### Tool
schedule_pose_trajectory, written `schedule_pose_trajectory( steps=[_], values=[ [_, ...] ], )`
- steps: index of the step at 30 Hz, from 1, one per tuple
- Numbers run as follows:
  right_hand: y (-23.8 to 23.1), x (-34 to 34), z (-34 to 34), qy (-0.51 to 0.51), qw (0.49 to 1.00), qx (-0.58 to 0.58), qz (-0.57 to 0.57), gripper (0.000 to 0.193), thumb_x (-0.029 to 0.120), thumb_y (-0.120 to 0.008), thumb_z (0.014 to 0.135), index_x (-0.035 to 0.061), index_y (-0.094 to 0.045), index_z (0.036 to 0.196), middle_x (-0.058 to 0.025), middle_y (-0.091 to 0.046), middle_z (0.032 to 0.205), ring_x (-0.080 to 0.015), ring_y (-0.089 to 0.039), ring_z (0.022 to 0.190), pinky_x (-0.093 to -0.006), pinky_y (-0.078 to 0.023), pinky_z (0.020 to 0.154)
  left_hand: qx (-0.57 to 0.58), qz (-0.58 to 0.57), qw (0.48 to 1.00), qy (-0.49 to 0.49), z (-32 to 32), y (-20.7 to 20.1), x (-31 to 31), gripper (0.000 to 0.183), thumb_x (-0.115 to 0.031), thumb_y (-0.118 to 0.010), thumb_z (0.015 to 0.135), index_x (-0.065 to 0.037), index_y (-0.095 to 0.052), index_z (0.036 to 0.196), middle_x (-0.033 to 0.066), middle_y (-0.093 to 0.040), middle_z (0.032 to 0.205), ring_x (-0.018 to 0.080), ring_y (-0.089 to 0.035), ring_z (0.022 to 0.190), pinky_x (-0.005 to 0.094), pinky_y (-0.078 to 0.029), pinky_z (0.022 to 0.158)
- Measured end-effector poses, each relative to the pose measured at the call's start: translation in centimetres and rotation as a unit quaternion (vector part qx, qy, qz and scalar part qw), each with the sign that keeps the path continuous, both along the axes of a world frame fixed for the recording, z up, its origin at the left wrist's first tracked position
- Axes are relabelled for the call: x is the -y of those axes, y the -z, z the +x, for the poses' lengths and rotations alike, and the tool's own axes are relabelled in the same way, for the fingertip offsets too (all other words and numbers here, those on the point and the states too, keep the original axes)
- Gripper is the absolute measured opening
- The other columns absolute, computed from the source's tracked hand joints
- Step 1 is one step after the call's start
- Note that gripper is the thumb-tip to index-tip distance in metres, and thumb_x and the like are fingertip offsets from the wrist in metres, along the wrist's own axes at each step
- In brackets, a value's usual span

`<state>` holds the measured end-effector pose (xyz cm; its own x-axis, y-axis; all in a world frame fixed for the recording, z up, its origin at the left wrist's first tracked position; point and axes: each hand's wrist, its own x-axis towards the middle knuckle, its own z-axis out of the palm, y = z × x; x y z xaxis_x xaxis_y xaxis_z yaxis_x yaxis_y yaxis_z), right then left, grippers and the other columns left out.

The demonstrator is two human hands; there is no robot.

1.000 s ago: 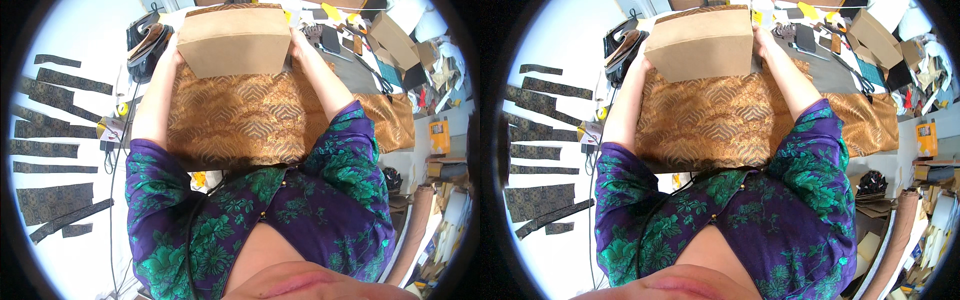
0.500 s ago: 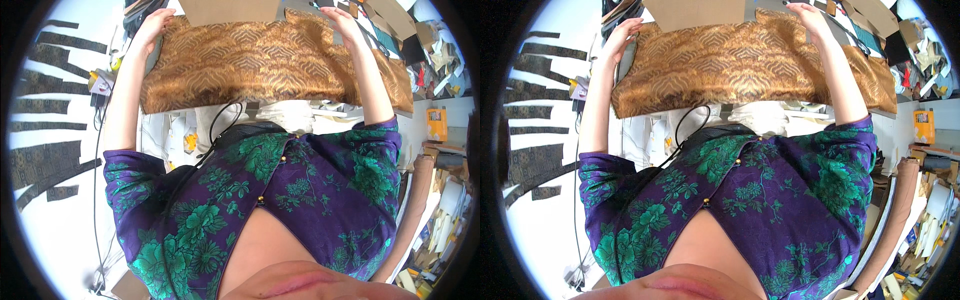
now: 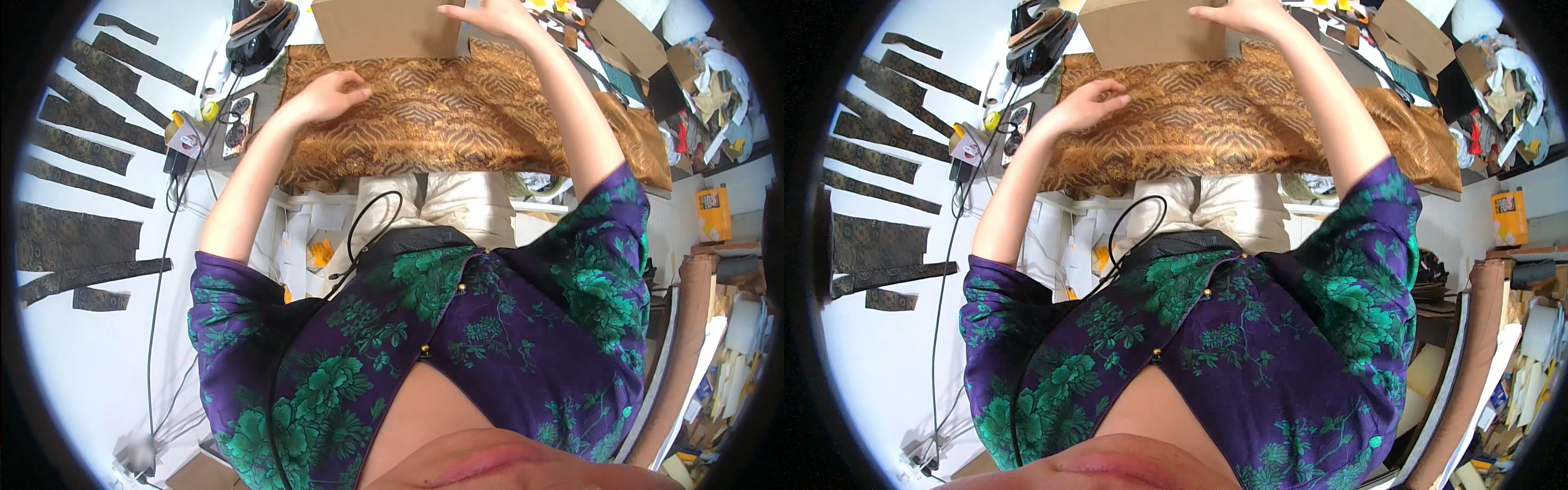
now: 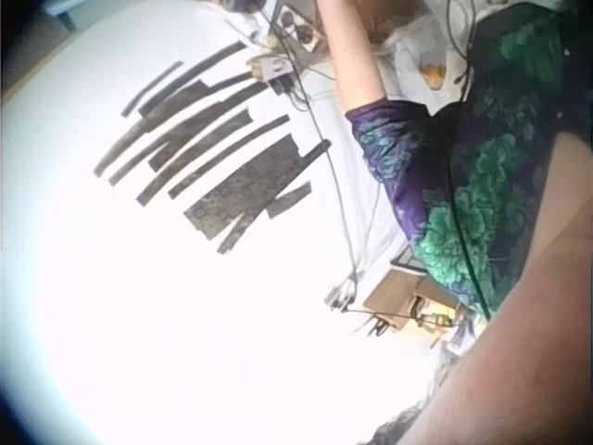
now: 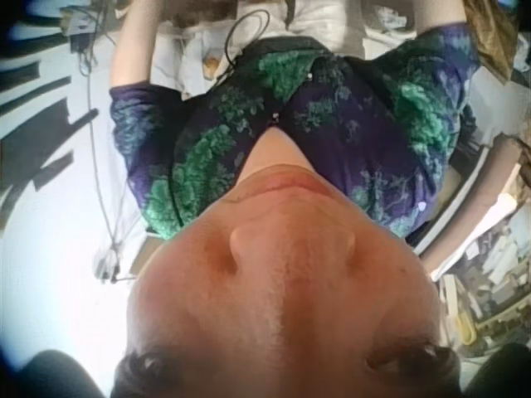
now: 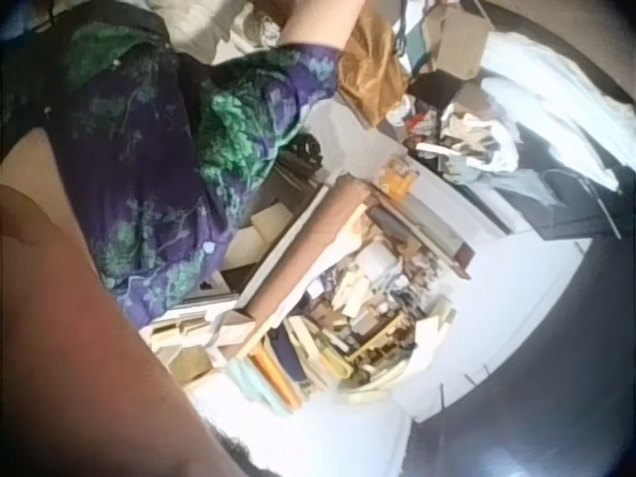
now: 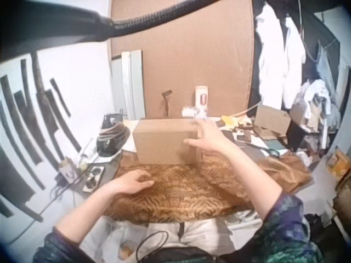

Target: The person cuts a piece of cardboard with scissors, then places a patterned fabric over it and trims the fabric edges. The person repeatedly folds and aligns the fabric, then cuts along the edges to shape it.

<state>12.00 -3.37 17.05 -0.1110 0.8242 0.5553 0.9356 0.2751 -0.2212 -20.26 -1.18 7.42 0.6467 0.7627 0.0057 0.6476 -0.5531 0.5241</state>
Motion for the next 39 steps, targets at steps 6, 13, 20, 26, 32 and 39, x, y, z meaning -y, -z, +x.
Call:
schedule_pose_trajectory(
  steps=[6, 13, 20, 26, 32, 39],
  values=[
    [-4.7, -8.4, -3.8, -0.034, 0.976, 0.134, -0.171, 0.136, 0.061, -0.088, 0.053, 0.0070, -0.016, 0.156, -0.0273, -0.022, 0.157, -0.0438, -0.018, 0.146, -0.0543, -0.024, 0.118, -0.042, 0.026, 0.996, 0.078, 3.3, 2.7, -2.3, 0.048, -0.041, -0.064, 0.092, -0.002, -0.063, 0.121, 0.0240, -0.063, 0.119, 0.0375, -0.059, 0.115, 0.0429, -0.044, 0.103],
    [-3.6, -18.0, -2.0, -0.130, 0.929, 0.142, -0.316, 0.150, 0.067, -0.087, 0.052, 0.0107, 0.004, 0.158, -0.0313, -0.012, 0.159, -0.0455, -0.015, 0.147, -0.0554, -0.021, 0.119, -0.046, 0.037, 0.987, 0.151, 5.2, 4.5, -4.9, 0.063, -0.043, -0.062, 0.092, 0.003, -0.051, 0.134, 0.0308, -0.042, 0.143, 0.0470, -0.034, 0.138, 0.0500, -0.031, 0.114],
    [-4.1, -18.6, -2.0, -0.185, 0.917, 0.163, -0.313, 0.132, 0.070, -0.080, 0.059, 0.0100, -0.014, 0.156, -0.0354, -0.038, 0.136, -0.0483, -0.045, 0.125, -0.0518, -0.040, 0.104, 0.012, 0.064, 0.989, 0.136, 5.9, 5.6, -5.2, 0.054, -0.030, -0.066, 0.091, 0.001, -0.051, 0.133, 0.0252, -0.043, 0.143, 0.0443, -0.037, 0.137, 0.0490, -0.035, 0.112],
    [-4.6, -19.8, -1.0, -0.167, 0.922, 0.134, -0.323, 0.129, 0.061, -0.084, 0.057, 0.0143, -0.016, 0.156, -0.0415, -0.024, 0.147, -0.0538, -0.032, 0.136, -0.0533, -0.033, 0.112, -0.006, 0.051, 0.998, 0.033, 7.4, 6.0, -7.4, 0.049, -0.025, -0.064, 0.092, 0.000, -0.051, 0.133, 0.0200, -0.048, 0.137, 0.0376, -0.047, 0.125, 0.0476, -0.041, 0.104],
    [-5.2, -21.3, -0.2, -0.130, 0.918, 0.159, -0.339, 0.130, 0.057, -0.086, 0.056, 0.0173, -0.016, 0.157, -0.0429, -0.014, 0.152, -0.0563, -0.017, 0.142, -0.0573, -0.023, 0.116, -0.011, 0.035, 0.998, -0.054, 7.8, 6.2, -9.2, 0.059, -0.027, -0.074, 0.085, -0.007, -0.050, 0.135, 0.0159, -0.048, 0.126, 0.0341, -0.051, 0.115, 0.0459, -0.049, 0.090],
    [-5.8, -21.0, -0.6, -0.118, 0.916, 0.160, -0.349, 0.131, 0.057, -0.086, 0.055, 0.0201, -0.014, 0.158, -0.0379, -0.016, 0.154, -0.0533, -0.018, 0.144, -0.0564, -0.025, 0.116, -0.089, 0.027, 0.990, -0.105, 9.6, 4.9, -9.9, 0.031, -0.012, -0.071, 0.081, -0.010, -0.059, 0.110, 0.0122, -0.050, 0.117, 0.0390, -0.053, 0.111, 0.0571, -0.034, 0.103]
  ],
)
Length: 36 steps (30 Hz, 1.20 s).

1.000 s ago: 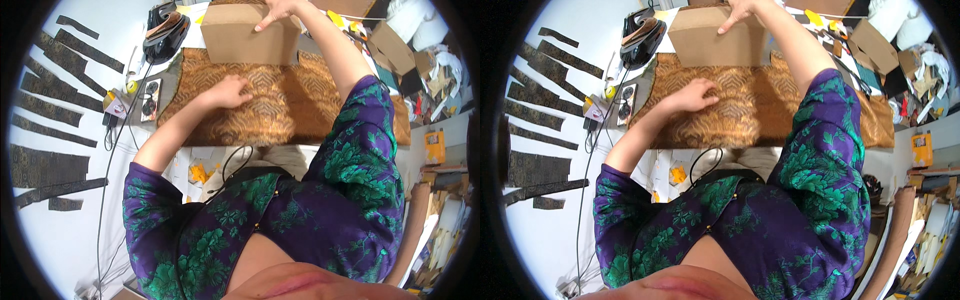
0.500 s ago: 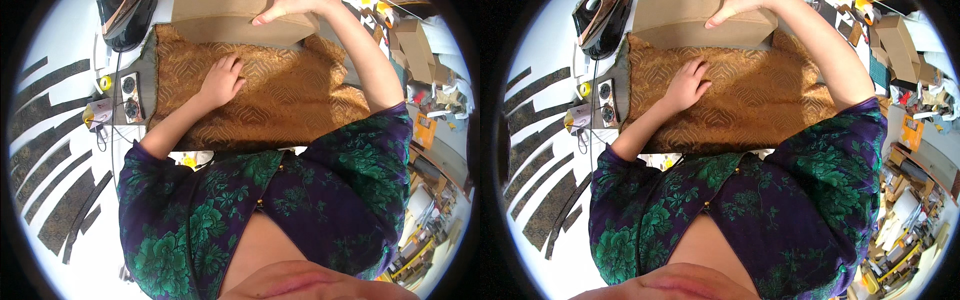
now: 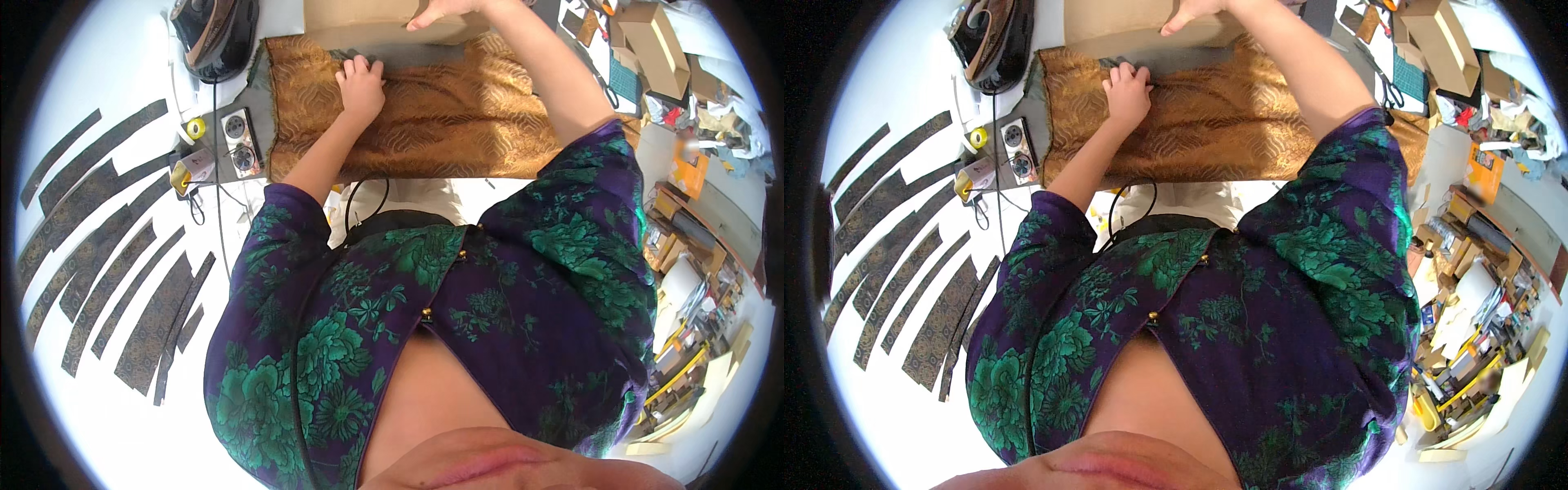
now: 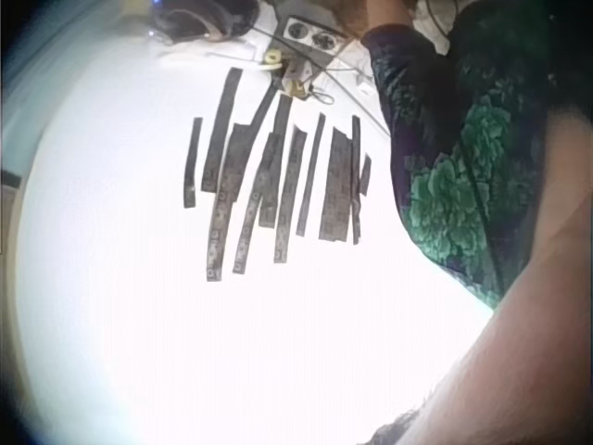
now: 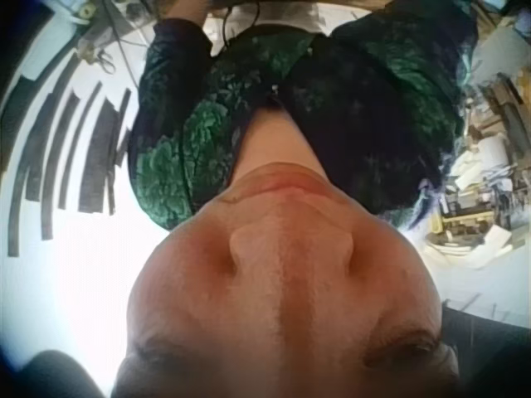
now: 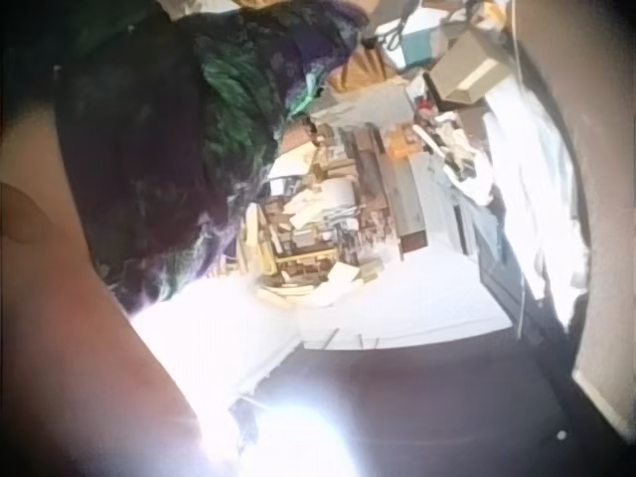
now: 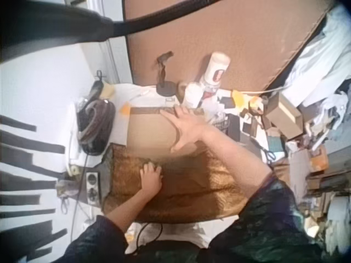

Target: The person cuts a piece of cardboard with scissors, then places a patterned fabric over it and trims the fabric edges. The person repeatedly folds and aligns the fabric, then cuts along the edges to shape it.

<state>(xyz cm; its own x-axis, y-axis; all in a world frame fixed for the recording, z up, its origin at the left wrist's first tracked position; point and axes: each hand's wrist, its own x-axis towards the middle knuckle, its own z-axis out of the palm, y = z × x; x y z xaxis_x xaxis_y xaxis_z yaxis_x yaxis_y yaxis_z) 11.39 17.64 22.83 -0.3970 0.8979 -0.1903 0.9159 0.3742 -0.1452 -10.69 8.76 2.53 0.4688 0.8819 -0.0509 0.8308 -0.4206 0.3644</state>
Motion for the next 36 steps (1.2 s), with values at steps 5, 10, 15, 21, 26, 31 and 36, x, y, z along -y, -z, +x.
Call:
schedule_pose_trajectory(
  steps=[5, 10, 15, 21, 26, 31, 36],
  values=[
    [-0.8, 1.0, 0.1, 0.006, 1.000, 0.024, -0.007, 0.132, 0.056, -0.086, 0.054, 0.0238, -0.013, 0.159, -0.0328, -0.016, 0.157, -0.0506, -0.018, 0.145, -0.0564, -0.028, 0.115, 0.065, 0.086, 0.987, 0.116, -1.7, -2.7, -0.6, 0.023, 0.005, -0.056, 0.076, -0.004, -0.054, 0.097, 0.0156, -0.064, 0.087, 0.0324, -0.060, 0.100, 0.0528, -0.037, 0.099],
    [-0.7, 1.8, 0.1, -0.016, 0.999, 0.041, -0.010, 0.132, 0.058, -0.086, 0.052, 0.0276, -0.014, 0.158, -0.0288, -0.017, 0.158, -0.0467, -0.017, 0.147, -0.0599, -0.027, 0.114, 0.122, 0.136, 0.967, 0.180, -4.2, -9.1, 0.8, 0.024, 0.003, -0.056, 0.071, -0.004, -0.052, 0.093, 0.0141, -0.059, 0.078, 0.0336, -0.060, 0.081, 0.0423, -0.046, 0.080],
    [0.6, 2.9, 0.7, -0.020, 0.991, 0.044, 0.122, 0.104, 0.054, -0.082, 0.064, 0.0205, -0.036, 0.152, -0.0271, -0.036, 0.149, -0.0419, -0.035, 0.137, -0.0560, -0.029, 0.113, 0.137, 0.156, 0.949, 0.239, -3.7, -18.0, 4.2, 0.024, 0.001, -0.059, 0.070, -0.006, -0.056, 0.093, 0.0096, -0.059, 0.082, 0.0285, -0.059, 0.081, 0.0393, -0.045, 0.075],
    [4.1, 5.6, 0.7, -0.024, 0.993, -0.013, 0.112, 0.116, 0.046, -0.087, 0.062, 0.0237, -0.024, 0.157, -0.0336, -0.025, 0.153, -0.0503, -0.026, 0.141, -0.0595, -0.019, 0.117, 0.159, 0.194, 0.945, 0.209, -2.3, -25.4, 2.3, 0.021, 0.002, -0.060, 0.076, -0.006, -0.055, 0.095, 0.0108, -0.060, 0.087, 0.0310, -0.059, 0.088, 0.0402, -0.044, 0.080],
    [5.7, 6.2, 1.0, -0.031, 0.987, -0.053, 0.149, 0.082, 0.012, -0.071, 0.082, 0.0243, -0.032, 0.153, -0.0213, -0.025, 0.157, -0.0416, -0.025, 0.146, -0.0605, -0.020, 0.117, 0.010, 0.092, 0.985, 0.146, -2.9, -23.5, -4.0, 0.029, -0.013, -0.071, 0.082, -0.007, -0.059, 0.108, 0.0128, -0.068, 0.093, 0.0340, -0.062, 0.094, 0.0427, -0.041, 0.088],
    [4.2, 8.6, 0.0, -0.054, 0.903, -0.426, -0.020, 0.037, 0.033, -0.062, 0.096, 0.0051, -0.062, 0.120, -0.0150, -0.060, 0.126, -0.0285, -0.060, 0.116, -0.0408, -0.047, 0.098, 0.033, 0.099, 0.970, 0.222, -2.3, -24.0, -6.8, 0.027, -0.028, -0.080, 0.074, -0.004, -0.070, 0.082, 0.0152, -0.066, 0.074, 0.0348, -0.063, 0.077, 0.0414, -0.045, 0.083],
    [2.9, 11.0, 1.2, 0.012, 0.876, -0.439, -0.199, 0.047, 0.045, -0.060, 0.097, -0.0011, -0.062, 0.096, -0.0108, -0.064, 0.079, -0.0198, -0.054, 0.071, -0.0368, -0.046, 0.068, 0.037, -0.120, 0.969, 0.212, -2.2, -25.8, -7.9, 0.034, -0.029, -0.081, 0.079, 0.002, -0.069, 0.089, 0.0198, -0.061, 0.071, 0.0344, -0.054, 0.068, 0.0395, -0.046, 0.063]
  ],
)
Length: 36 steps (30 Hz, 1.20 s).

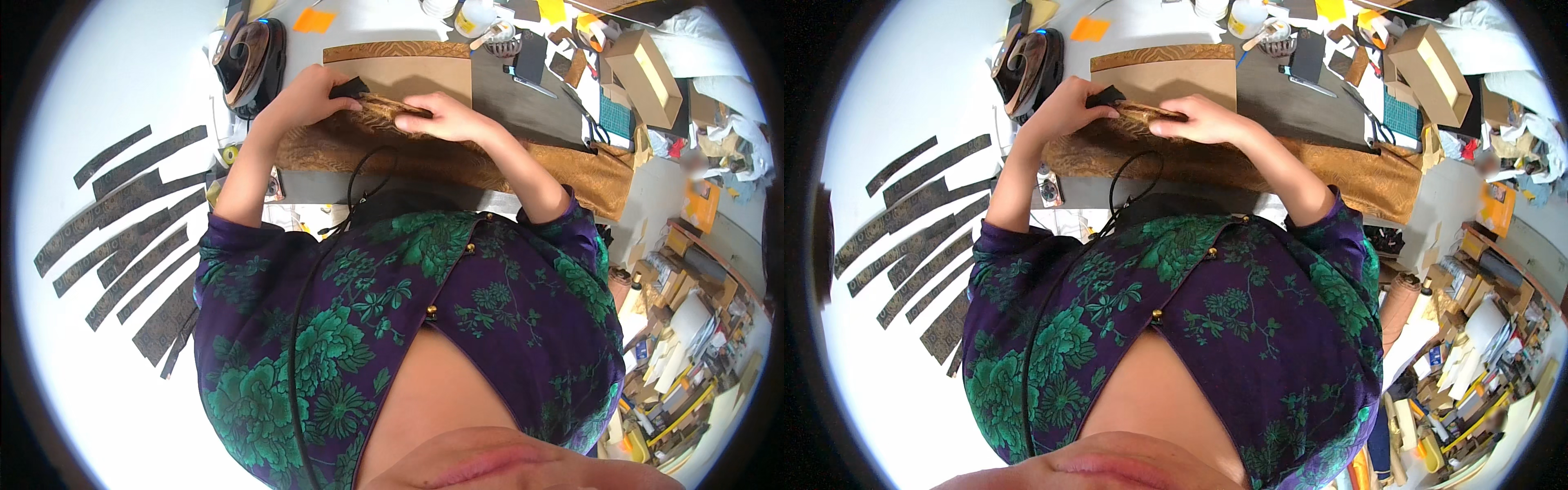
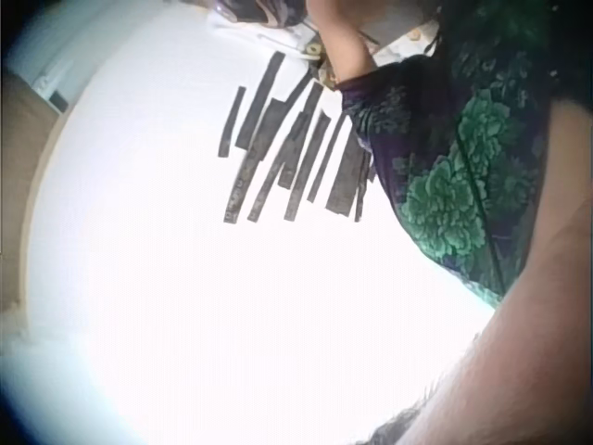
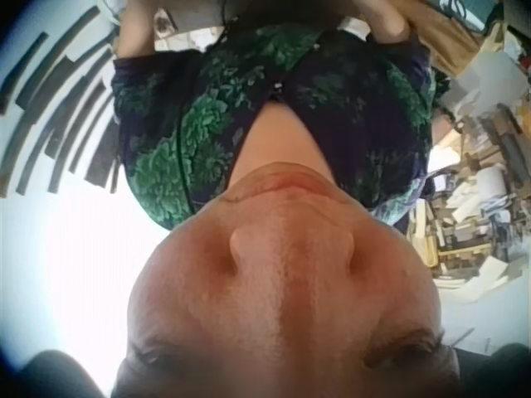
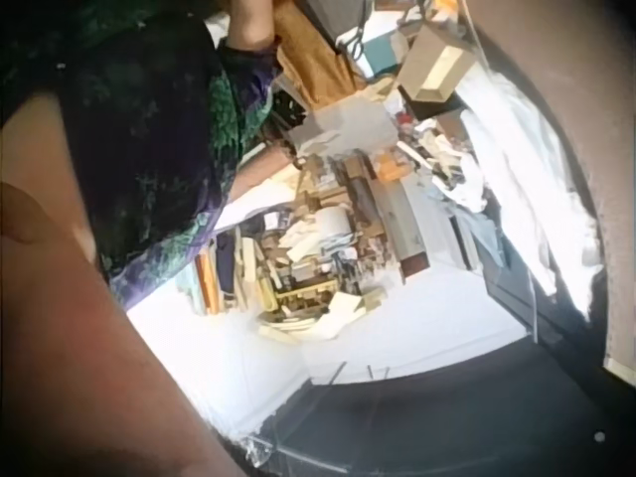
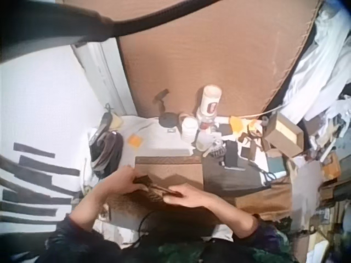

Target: The person cuts a piece of cardboard with scissors, then places a patterned fabric over it and trims the fabric edges. The person repeatedly folds and aligns the fabric, then cuts along the edges to shape it.

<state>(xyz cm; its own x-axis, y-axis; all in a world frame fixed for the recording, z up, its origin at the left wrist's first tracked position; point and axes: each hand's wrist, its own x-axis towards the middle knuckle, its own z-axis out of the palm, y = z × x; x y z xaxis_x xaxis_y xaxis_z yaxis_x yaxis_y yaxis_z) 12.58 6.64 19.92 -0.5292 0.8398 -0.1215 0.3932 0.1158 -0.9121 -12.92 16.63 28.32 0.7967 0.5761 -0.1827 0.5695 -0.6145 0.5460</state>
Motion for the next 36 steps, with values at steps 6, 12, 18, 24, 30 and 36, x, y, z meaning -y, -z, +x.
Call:
schedule_pose_trajectory(
  steps=[6, 12, 18, 24, 30, 36],
  values=[
    [-2.1, 4.1, 6.7, 0.017, 0.980, 0.184, 0.069, 0.043, 0.038, -0.079, 0.082, 0.0008, -0.058, 0.078, -0.0160, -0.052, 0.065, -0.0278, -0.053, 0.060, -0.0389, -0.041, 0.057, -0.011, -0.098, 0.995, 0.016, -1.8, 0.5, -1.3, 0.036, -0.024, -0.081, 0.081, 0.006, -0.065, 0.092, 0.0178, -0.054, 0.065, 0.0187, -0.043, 0.060, 0.0332, -0.043, 0.061],
    [-6.0, 7.8, 9.2, 0.160, 0.910, 0.282, 0.259, 0.035, 0.030, -0.084, 0.074, 0.0024, -0.063, 0.078, -0.0088, -0.061, 0.070, -0.0256, -0.058, 0.065, -0.0374, -0.043, 0.072, 0.005, -0.158, 0.978, 0.137, -3.9, 1.2, -1.2, 0.030, -0.019, -0.073, 0.086, 0.008, -0.060, 0.091, 0.0159, -0.060, 0.081, 0.0241, -0.054, 0.073, 0.0337, -0.045, 0.068],
    [-6.8, 3.6, 10.8, 0.240, 0.915, 0.167, 0.280, 0.030, 0.026, -0.079, 0.083, 0.0042, -0.059, 0.079, -0.0049, -0.056, 0.065, -0.0196, -0.050, 0.061, -0.0336, -0.042, 0.059, 0.182, -0.353, 0.915, -0.076, -8.2, 1.7, -4.3, 0.024, -0.008, -0.061, 0.095, -0.001, -0.063, 0.118, -0.0028, -0.064, 0.105, 0.0055, -0.054, 0.094, 0.0246, -0.045, 0.085],
    [1.5, -2.2, 11.0, 0.312, 0.917, 0.107, 0.227, 0.030, 0.027, -0.071, 0.092, 0.0047, -0.052, 0.088, -0.0095, -0.050, 0.063, -0.0193, -0.042, 0.055, -0.0329, -0.041, 0.055, 0.244, -0.303, 0.913, -0.120, -6.5, 3.7, -6.9, 0.016, -0.005, -0.061, 0.094, -0.005, -0.047, 0.086, -0.0083, -0.039, 0.081, 0.0028, -0.039, 0.079, 0.0205, -0.035, 0.072],
    [0.5, -0.8, 8.9, 0.263, 0.949, 0.096, 0.148, 0.038, 0.036, -0.074, 0.088, 0.0038, -0.057, 0.098, -0.0103, -0.059, 0.081, -0.0199, -0.054, 0.072, -0.0354, -0.047, 0.069, 0.106, -0.202, 0.968, -0.106, -7.3, 0.3, -3.9, 0.027, -0.015, -0.076, 0.087, -0.003, -0.055, 0.099, -0.0010, -0.054, 0.083, 0.0068, -0.044, 0.076, 0.0252, -0.037, 0.066],
    [-1.2, 3.6, 8.8, 0.225, 0.965, 0.067, 0.118, 0.024, 0.016, -0.076, 0.085, 0.0017, -0.063, 0.099, -0.0086, -0.059, 0.095, -0.0233, -0.057, 0.081, -0.0328, -0.047, 0.072, -0.075, -0.343, 0.932, -0.086, -11.1, 0.7, -1.4, 0.027, -0.010, -0.075, 0.086, 0.004, -0.065, 0.107, 0.0050, -0.063, 0.094, 0.0099, -0.054, 0.084, 0.0285, -0.048, 0.074]
  ],
)
